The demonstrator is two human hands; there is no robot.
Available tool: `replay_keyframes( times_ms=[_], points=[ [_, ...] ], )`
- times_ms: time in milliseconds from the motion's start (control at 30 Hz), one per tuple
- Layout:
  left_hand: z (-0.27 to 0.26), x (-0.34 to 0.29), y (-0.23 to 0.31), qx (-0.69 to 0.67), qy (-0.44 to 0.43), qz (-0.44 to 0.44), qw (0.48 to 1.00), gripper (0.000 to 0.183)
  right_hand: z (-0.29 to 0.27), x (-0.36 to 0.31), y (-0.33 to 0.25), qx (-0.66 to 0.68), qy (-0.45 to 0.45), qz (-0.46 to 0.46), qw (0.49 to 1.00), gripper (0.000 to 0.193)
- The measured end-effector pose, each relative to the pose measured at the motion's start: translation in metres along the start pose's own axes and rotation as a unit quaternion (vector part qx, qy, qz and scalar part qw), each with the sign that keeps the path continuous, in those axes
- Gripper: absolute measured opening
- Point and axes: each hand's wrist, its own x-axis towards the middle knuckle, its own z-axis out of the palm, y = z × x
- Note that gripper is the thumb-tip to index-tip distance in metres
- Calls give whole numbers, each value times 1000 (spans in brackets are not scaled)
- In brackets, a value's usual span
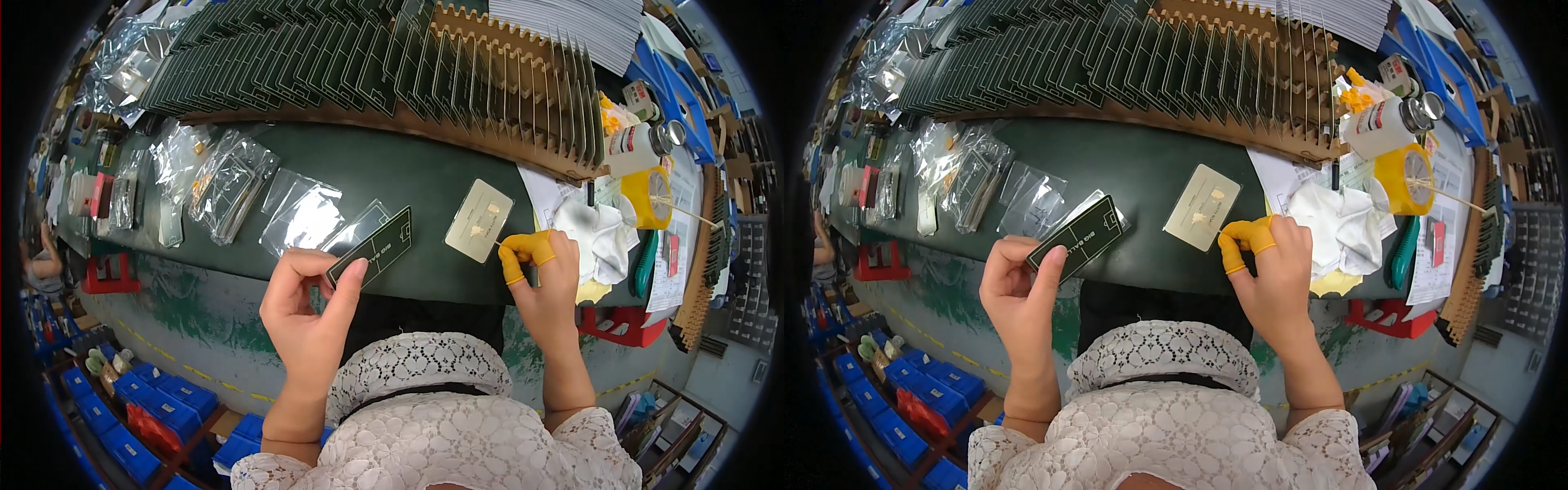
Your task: The person applies a substance to small rectangular cards using a wooden stick. They hold the card in their left hand and use the stick in their right hand to spread the substance across the surface. The person handles multiple cards sequentially, applying the substance to each one.
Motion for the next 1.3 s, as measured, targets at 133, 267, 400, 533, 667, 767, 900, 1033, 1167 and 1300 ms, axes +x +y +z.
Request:
replay_keyframes(
  times_ms=[133, 267, 400, 533, 667, 767, 900, 1033, 1167, 1300],
  points=[
    [1, -3, -3, 78, 8, 79, 994, 20, 4, 0, 1, -9, 5, -16, 1000, 21],
    [3, -6, -4, 113, 21, 145, 983, 21, 4, 1, 1, -22, -1, -15, 1000, 21],
    [2, -5, -10, 189, 4, 293, 937, 29, 0, 2, -10, 52, 15, 23, 998, 22],
    [1, -10, -10, 228, -23, 375, 898, 38, -15, 5, -35, 247, 25, 75, 966, 18],
    [-2, -14, -9, 246, -37, 411, 877, 42, -16, 10, -59, 334, -5, 12, 942, 18],
    [-3, -14, -9, 242, -36, 417, 875, 43, -12, 9, -65, 340, -10, 5, 940, 20],
    [-2, -15, -15, 231, -16, 414, 880, 43, -9, 8, -67, 335, -15, 10, 942, 22],
    [-2, -15, -9, 240, -25, 409, 880, 43, -8, 7, -69, 289, 7, -1, 957, 25],
    [-2, -15, -7, 242, -25, 409, 879, 42, -7, 6, -70, 246, 30, -15, 969, 26],
    [-3, -14, -7, 244, -25, 409, 879, 42, -6, 7, -70, 232, 36, -31, 972, 27]
  ],
)
